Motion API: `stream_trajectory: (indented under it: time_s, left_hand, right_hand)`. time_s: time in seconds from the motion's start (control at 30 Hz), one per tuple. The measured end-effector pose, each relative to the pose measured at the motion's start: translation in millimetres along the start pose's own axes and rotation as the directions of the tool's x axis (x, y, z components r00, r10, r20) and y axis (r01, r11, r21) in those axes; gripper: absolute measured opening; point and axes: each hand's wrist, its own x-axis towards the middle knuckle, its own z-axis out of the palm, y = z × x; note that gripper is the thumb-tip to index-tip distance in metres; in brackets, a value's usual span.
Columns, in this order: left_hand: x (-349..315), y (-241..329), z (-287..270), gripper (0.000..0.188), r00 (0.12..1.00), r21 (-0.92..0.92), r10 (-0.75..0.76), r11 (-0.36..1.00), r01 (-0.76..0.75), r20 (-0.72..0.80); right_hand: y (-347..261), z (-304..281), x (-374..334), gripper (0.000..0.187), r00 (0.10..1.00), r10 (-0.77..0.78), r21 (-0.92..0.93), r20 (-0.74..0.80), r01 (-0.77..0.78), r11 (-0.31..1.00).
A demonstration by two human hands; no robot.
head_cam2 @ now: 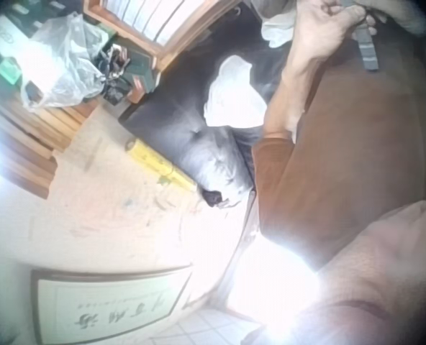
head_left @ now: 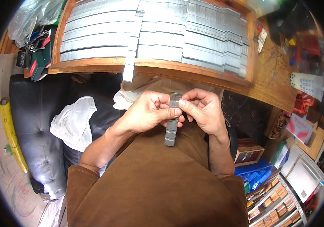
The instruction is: The person is assembling small, rectangular metal pieces into a larger, grid-like structure. They pick up individual pieces from a wooden tray and carefully interlock them with others already in place, building up the structure layer by layer.
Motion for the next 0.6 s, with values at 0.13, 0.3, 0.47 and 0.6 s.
stream_trajectory:
  time_s: [0.13,0.3,0.47,0.6]
  left_hand:
    - [0.5,-0.4,1.1,0.02,1.0,-0.058,0.021,0.998,-0.022,-0.003]
    - [-0.1,1.3,0.6,0.018,1.0,-0.033,0.013,0.999,-0.014,-0.004]
    - [0.6,-0.3,-1.5,0.017,1.0,-0.011,0.015,1.0,-0.015,0.002]
    - [0.9,0.4,-0.9,0.017,1.0,-0.02,0.019,1.0,-0.019,-0.003]
  right_hand:
    - [-0.9,-0.1,0.7,0.016,1.0,0.009,0.027,0.015,-0.01,1.0]
    - [2.5,-1.8,2.5,0.016,0.999,-0.001,0.044,0.034,-0.001,0.999]
    - [2.0,-1.6,2.6,0.015,0.999,0.014,0.069,0.041,-0.017,0.997]
    - [1.4,-1.4,3.2,0.015,0.999,0.014,0.073,0.047,-0.017,0.997]
